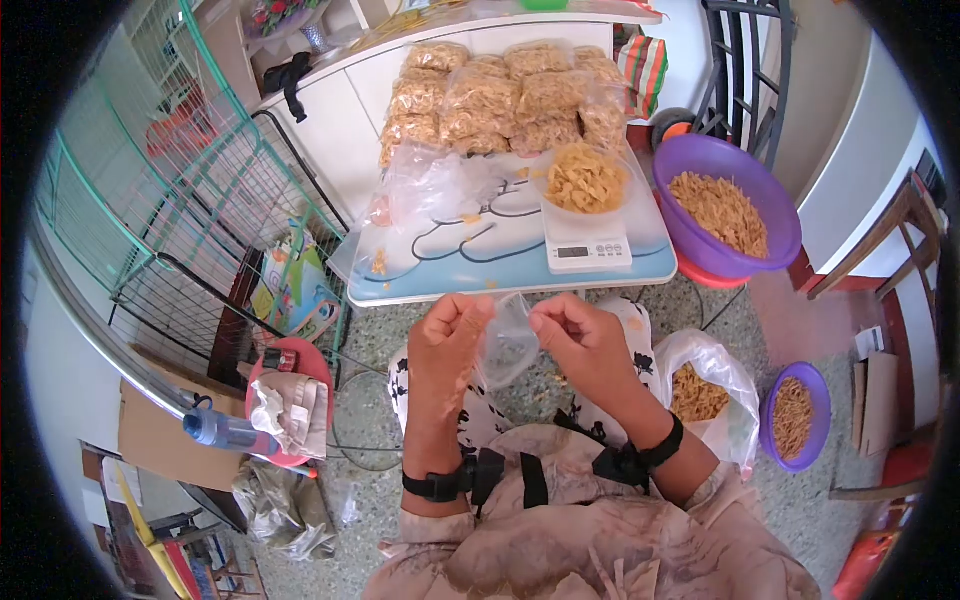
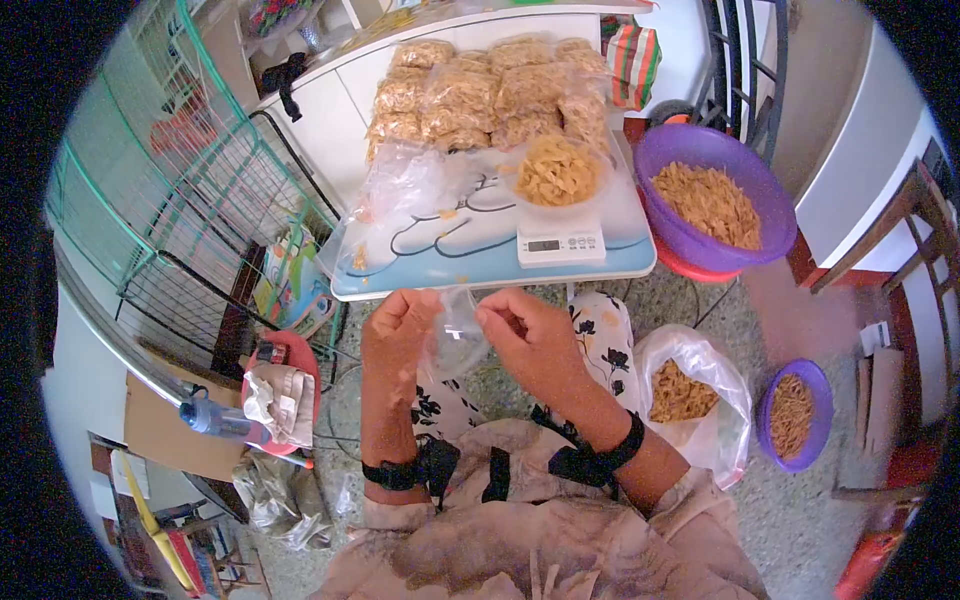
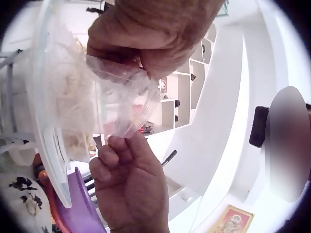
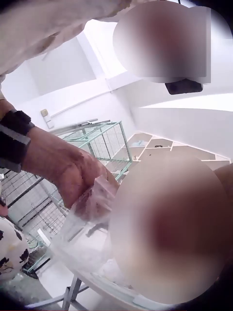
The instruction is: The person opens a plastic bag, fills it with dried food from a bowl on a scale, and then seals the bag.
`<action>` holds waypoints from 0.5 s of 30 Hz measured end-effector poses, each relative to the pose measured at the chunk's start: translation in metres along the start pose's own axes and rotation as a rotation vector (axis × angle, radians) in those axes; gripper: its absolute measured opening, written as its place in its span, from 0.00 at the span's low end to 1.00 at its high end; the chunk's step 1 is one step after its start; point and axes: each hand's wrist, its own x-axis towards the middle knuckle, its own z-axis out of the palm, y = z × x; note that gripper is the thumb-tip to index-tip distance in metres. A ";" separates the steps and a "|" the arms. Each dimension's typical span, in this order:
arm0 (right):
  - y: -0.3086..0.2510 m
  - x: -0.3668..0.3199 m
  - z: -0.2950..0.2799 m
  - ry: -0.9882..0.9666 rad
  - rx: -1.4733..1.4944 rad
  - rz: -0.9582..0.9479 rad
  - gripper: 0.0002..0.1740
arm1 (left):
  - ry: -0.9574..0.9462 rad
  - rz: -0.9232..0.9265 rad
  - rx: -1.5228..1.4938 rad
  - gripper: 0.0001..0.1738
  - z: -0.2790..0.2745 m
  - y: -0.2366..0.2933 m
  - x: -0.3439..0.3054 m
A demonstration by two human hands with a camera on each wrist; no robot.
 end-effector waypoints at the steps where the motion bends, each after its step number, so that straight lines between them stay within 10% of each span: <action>1: -0.001 0.001 -0.004 -0.040 0.082 0.046 0.08 | -0.003 0.001 0.006 0.11 0.000 0.002 -0.001; 15: -0.008 0.016 -0.016 -0.089 0.568 0.210 0.06 | 0.006 0.026 0.094 0.12 0.006 0.028 -0.004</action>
